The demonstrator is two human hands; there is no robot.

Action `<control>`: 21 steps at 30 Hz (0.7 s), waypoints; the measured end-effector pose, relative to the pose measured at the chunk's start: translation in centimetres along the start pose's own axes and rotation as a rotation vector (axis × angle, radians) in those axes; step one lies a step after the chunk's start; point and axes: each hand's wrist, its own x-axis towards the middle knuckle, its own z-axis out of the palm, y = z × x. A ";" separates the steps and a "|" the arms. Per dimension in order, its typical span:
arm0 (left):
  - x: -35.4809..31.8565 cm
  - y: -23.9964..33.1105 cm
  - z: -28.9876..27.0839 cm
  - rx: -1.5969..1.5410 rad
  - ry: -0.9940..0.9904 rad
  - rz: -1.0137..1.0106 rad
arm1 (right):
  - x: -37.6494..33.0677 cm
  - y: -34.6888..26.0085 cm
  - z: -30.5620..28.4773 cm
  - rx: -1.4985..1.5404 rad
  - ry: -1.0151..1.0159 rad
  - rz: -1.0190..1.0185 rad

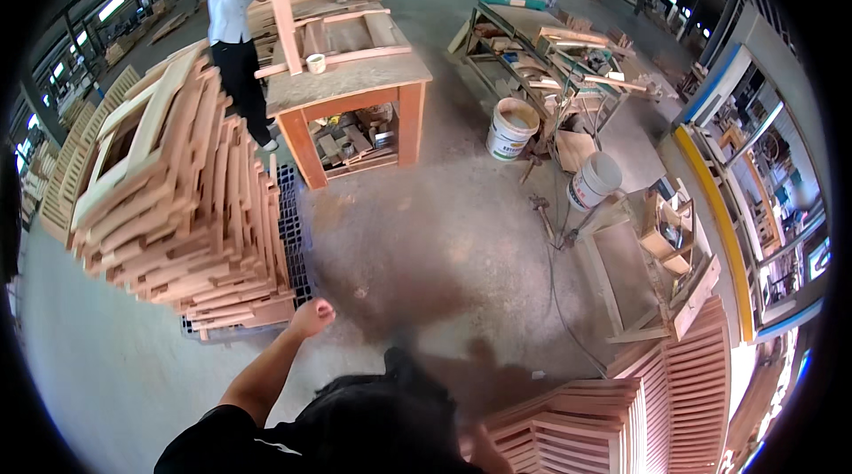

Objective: The person assembles a wooden chair by inserting slats into the frame, tapping them into place with a mallet, and applying a finish with a brush. The chair is repeatedly lifted, rotated, and repositioned on a workbench during the process.

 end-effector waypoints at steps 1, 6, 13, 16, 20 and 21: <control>0.7 -2.9 1.7 0.132 -0.113 -0.051 | 3.0 -4.9 -3.7 -0.087 0.005 -0.057; 9.3 -7.8 1.3 -0.062 -0.227 -0.597 | 14.3 -36.7 -17.5 -0.017 0.305 -0.483; 30.6 -7.2 3.1 -0.376 -0.040 -0.821 | 23.9 -62.2 -31.8 -0.093 0.576 -0.709; 45.1 -7.7 5.0 -0.032 -0.155 -0.432 | 32.6 -58.2 -38.1 -0.370 0.169 -0.575; 64.9 4.5 -2.0 -0.151 -0.039 -0.492 | 33.4 -60.0 -43.3 -0.103 -0.037 0.057; 68.9 6.7 -3.1 -0.190 -0.036 -0.465 | 32.8 -61.2 -44.4 0.069 0.006 -0.027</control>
